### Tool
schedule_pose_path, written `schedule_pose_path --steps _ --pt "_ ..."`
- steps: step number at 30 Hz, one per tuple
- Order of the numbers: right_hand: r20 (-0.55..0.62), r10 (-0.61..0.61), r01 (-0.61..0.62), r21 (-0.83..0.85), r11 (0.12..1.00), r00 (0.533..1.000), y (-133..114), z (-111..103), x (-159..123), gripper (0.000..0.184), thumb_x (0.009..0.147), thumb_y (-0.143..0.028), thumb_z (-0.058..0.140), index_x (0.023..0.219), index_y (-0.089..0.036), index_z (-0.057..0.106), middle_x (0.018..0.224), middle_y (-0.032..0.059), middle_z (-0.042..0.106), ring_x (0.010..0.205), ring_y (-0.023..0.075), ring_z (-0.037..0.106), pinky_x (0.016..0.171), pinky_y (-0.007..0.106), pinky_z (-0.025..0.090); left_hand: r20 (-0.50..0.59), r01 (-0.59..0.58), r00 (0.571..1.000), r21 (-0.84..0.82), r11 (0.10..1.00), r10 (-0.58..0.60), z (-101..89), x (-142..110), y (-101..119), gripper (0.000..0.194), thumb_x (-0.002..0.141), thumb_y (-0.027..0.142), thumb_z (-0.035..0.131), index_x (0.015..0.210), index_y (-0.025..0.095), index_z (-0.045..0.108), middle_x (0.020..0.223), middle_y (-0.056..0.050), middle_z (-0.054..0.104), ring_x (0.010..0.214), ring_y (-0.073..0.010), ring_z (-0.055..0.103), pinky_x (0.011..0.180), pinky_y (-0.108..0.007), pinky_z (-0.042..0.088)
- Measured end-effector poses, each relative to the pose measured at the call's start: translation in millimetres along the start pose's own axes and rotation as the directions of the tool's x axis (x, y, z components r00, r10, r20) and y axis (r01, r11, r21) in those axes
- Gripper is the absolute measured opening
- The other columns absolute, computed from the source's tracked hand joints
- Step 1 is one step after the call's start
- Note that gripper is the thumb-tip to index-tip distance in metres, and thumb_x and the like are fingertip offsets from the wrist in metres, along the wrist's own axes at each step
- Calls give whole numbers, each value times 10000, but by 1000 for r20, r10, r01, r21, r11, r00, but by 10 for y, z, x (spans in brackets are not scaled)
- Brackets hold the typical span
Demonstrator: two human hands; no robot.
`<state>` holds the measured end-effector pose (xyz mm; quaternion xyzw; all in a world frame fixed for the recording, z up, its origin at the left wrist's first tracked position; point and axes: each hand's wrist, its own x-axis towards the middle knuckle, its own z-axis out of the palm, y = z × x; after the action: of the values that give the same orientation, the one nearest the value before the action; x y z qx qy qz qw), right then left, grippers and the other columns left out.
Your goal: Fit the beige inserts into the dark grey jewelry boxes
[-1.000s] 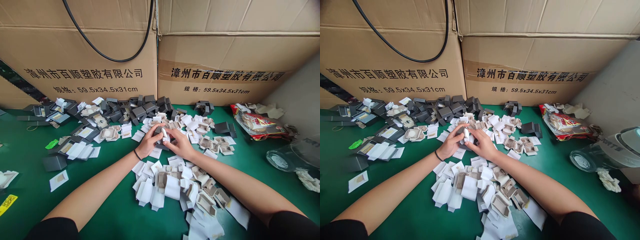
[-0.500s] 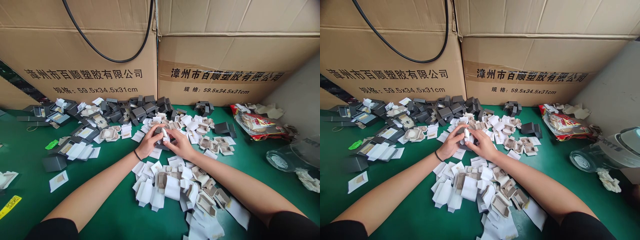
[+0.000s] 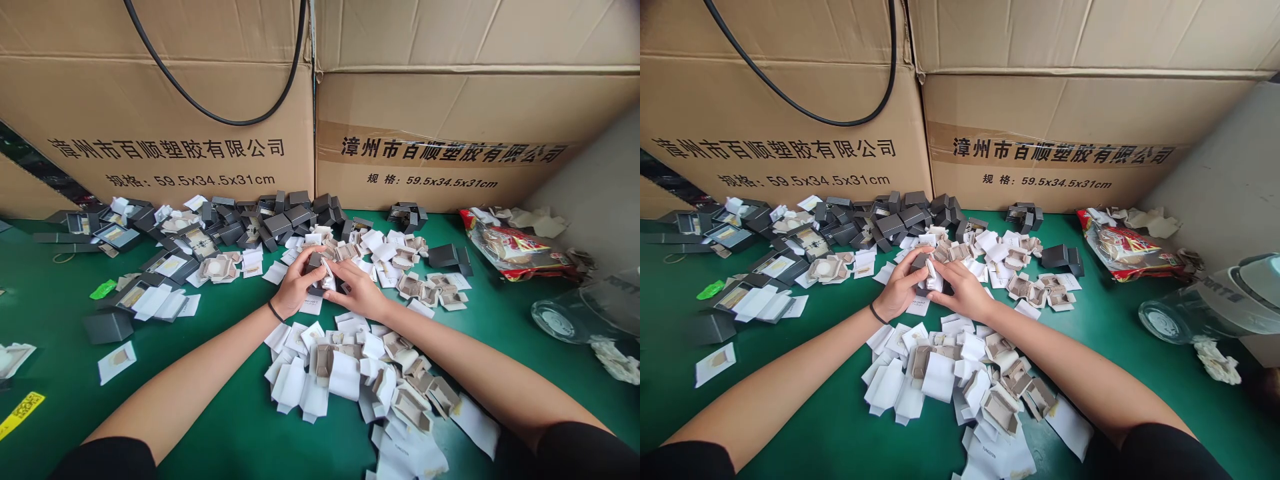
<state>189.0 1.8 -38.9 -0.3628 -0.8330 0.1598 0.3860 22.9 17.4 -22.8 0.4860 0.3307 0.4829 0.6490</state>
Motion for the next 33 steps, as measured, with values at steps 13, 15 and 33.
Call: schedule_pose_path --steps 13,15,33 --pt "14 212 -212 92 973 977 -27 6 2 298 792 -370 602 1031 -208 526 1000 68 608 891 195 574 677 306 512 -57 -39 998 34 999 40 -14 23 -13 415 694 265 661 1095 223 565 878 0 551 766 -123 497 675 -225 394" --pt "22 197 -198 86 976 980 -30 3 4 251 820 -331 565 1038 -210 537 1008 64 611 903 194 565 672 299 512 -70 -34 997 38 999 37 -9 24 -11 426 690 263 662 1102 221 564 879 -2 555 770 -126 500 679 -228 396" --pt "-8 155 -154 78 985 988 -48 -10 5 251 814 -305 589 1049 -216 585 997 63 633 904 203 561 734 341 508 -45 -3 999 30 1000 4 -4 31 9 464 675 236 665 1131 245 581 1206 -14 553 1123 -244 486 907 -322 396"
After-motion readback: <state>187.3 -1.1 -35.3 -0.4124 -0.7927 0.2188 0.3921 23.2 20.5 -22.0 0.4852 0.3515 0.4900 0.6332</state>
